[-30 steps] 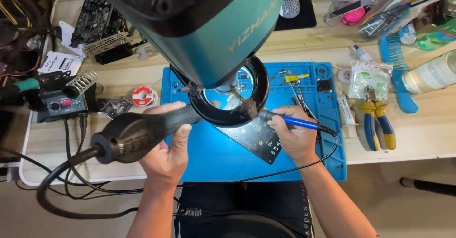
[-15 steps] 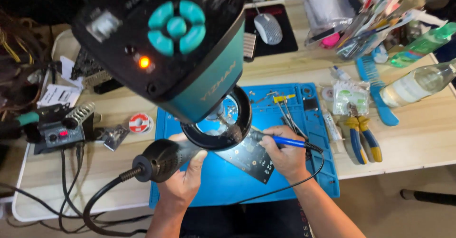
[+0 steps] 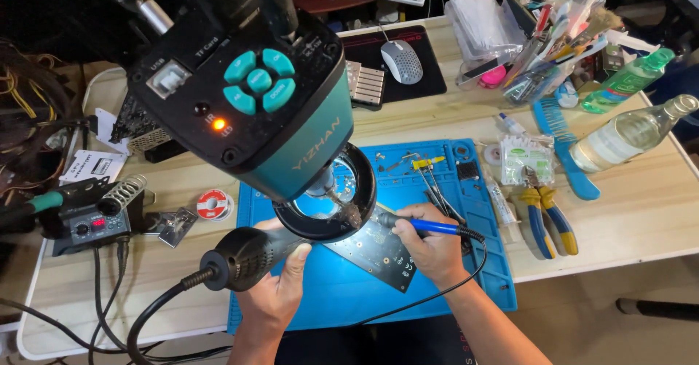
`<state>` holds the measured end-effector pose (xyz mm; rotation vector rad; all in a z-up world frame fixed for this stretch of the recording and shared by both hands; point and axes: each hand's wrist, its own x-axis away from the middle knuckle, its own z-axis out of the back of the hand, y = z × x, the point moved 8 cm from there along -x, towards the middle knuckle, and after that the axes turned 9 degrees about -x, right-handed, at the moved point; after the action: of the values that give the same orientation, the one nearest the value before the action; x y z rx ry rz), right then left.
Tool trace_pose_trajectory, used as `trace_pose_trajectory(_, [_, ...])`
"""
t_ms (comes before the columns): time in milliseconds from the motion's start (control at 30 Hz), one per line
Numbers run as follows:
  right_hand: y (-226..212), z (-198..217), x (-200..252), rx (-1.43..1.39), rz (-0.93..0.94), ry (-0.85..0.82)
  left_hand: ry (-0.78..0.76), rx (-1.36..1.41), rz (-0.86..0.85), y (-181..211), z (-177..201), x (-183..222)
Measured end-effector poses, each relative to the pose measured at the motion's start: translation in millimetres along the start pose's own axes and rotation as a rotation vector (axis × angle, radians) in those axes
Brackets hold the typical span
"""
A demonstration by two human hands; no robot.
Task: Soldering and desoldering electronic components on a circuit board using a soldering iron and hot air rework station under a digital microscope.
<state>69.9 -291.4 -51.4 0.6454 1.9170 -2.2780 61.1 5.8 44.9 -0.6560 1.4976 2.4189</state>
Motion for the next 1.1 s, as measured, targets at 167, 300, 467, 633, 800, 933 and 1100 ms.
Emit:
trace_pose_trajectory(167, [-2.8, -0.8, -0.4, 0.002, 0.024, -0.007, -0.003, 0.005, 0.014, -2.0, -1.2, -0.4])
trace_pose_trajectory(300, [-1.9, -1.2, -1.0, -0.008, 0.014, -0.012, -0.011, -0.003, 0.02, -5.7, -2.0, -0.9])
trace_pose_trajectory(467, [-0.5, -1.5, -0.4, -0.009, 0.014, -0.015, 0.003, -0.016, -0.007, -4.7, -1.2, -2.6])
trace_pose_trajectory(633, [-2.6, -2.5, -0.8, -0.005, 0.007, -0.018, 0.016, -0.003, 0.002, -5.6, -1.1, -2.9])
trace_pose_trajectory(800, [1.2, -1.1, 1.0, -0.013, 0.003, 0.003, -0.002, 0.0, 0.018, -8.6, -1.6, -1.9])
trace_pose_trajectory(933, [1.1, -0.7, 0.8, -0.014, 0.004, 0.006, -0.01, 0.005, 0.012, -2.1, -0.1, -4.6])
trace_pose_trajectory(1100, [-2.2, 0.1, -1.4, 0.026, 0.006, 0.039, -0.007, -0.014, -0.001, -6.7, -0.1, -3.8])
